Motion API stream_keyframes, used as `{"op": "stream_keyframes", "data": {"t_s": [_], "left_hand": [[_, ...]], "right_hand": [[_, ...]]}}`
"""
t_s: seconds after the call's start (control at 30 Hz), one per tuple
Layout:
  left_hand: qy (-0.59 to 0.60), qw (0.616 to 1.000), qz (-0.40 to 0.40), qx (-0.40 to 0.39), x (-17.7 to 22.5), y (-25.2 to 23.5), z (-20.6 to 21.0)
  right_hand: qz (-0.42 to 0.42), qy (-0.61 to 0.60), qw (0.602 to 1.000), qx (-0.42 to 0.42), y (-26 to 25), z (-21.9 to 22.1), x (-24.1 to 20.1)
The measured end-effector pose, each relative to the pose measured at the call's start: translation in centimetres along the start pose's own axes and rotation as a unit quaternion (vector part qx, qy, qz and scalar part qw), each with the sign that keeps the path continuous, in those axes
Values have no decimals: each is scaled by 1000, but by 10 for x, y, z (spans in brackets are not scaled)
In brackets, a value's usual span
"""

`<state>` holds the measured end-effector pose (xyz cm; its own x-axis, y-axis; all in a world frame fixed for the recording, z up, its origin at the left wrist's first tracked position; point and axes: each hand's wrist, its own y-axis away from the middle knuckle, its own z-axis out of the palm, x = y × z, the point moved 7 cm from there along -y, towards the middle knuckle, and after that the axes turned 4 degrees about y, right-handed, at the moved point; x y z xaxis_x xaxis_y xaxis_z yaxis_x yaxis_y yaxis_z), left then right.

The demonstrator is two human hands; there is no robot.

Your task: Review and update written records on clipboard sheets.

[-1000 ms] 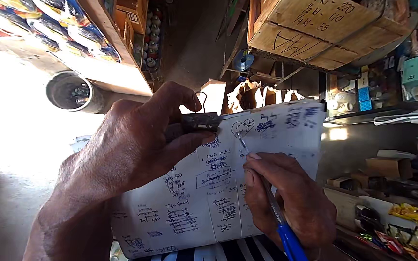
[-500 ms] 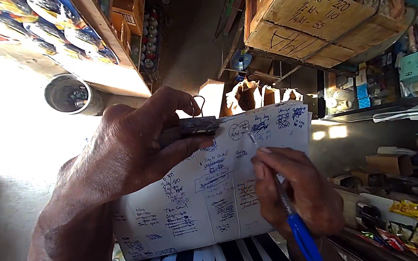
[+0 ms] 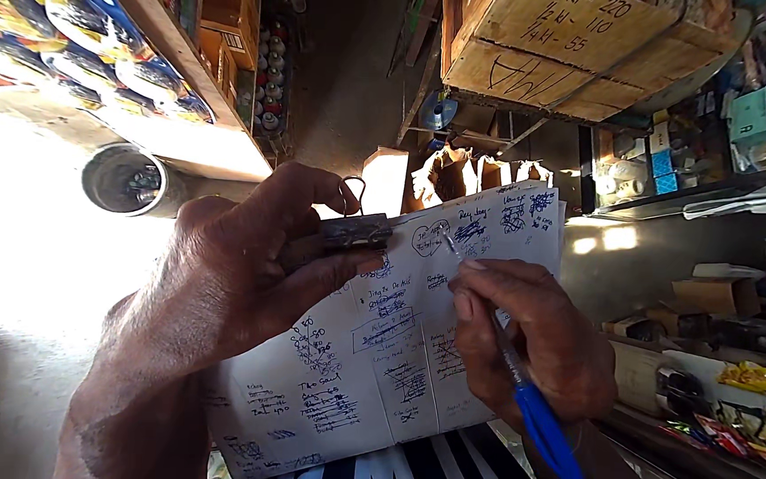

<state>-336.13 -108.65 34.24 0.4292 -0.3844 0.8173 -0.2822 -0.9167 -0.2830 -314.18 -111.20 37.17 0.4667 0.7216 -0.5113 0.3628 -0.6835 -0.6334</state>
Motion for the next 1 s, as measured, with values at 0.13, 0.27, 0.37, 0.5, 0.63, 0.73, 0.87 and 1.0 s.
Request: {"op": "stream_keyframes", "data": {"t_s": [0.13,0.27,0.37,0.5,0.63,0.73,0.87,1.0], "left_hand": [[-1,1000,-2,2,-2,0,0],[6,1000,-1,4,-5,1,1],[7,1000,0,5,-8,1,1],[30,1000,-9,4,-14,0,0],[59,998,-1,12,-20,3,-6],[78,997,13,21,-23,5,-9],[73,997,22,28,-23,5,-12],[89,995,17,32,-25,6,-15]], "right_hand": [[-4,-8,1000,-10,1,1,-1],[-4,-9,1000,-30,4,1,-2],[2,-8,1000,-19,3,-3,4],[9,4,1000,-28,-10,-26,11],[76,86,991,65,-25,-96,35],[178,-42,983,21,-7,-102,72],[244,-281,920,-124,26,-62,78],[269,-338,894,-119,33,-50,66]]}}
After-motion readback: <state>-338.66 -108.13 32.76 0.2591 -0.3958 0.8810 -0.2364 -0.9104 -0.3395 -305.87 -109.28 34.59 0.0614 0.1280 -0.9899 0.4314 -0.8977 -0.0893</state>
